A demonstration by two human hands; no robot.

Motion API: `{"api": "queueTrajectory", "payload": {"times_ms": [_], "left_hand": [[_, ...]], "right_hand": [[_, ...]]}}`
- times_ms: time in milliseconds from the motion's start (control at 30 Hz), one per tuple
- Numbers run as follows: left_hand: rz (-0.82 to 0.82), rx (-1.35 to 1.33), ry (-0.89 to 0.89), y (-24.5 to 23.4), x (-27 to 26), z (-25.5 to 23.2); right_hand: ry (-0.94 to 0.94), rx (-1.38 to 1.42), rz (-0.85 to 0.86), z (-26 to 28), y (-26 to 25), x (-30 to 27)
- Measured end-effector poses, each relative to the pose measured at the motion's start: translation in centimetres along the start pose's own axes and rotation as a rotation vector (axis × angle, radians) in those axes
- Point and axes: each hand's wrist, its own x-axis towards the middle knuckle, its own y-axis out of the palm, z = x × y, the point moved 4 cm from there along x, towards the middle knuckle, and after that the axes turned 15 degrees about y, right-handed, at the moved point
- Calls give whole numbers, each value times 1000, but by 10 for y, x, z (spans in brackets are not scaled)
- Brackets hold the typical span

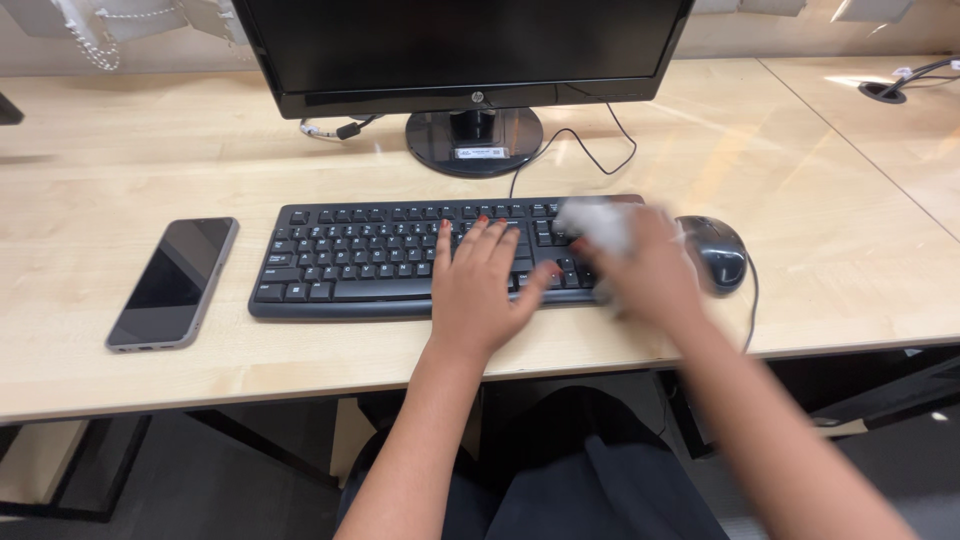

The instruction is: The person wipes a computer keyboard and a computer mouse using a cloth.

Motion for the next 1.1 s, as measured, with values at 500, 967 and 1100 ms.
{"api": "queueTrajectory", "payload": {"times_ms": [500,967,1100], "left_hand": [[-97,230,-220,-64,-41,101],[-234,80,-407,-118,-85,150],[-229,-22,-525,-120,-91,160]], "right_hand": [[-585,-261,105,49,24,-71],[-671,-284,275,192,120,-107],[-800,-218,295,252,154,-129]]}}
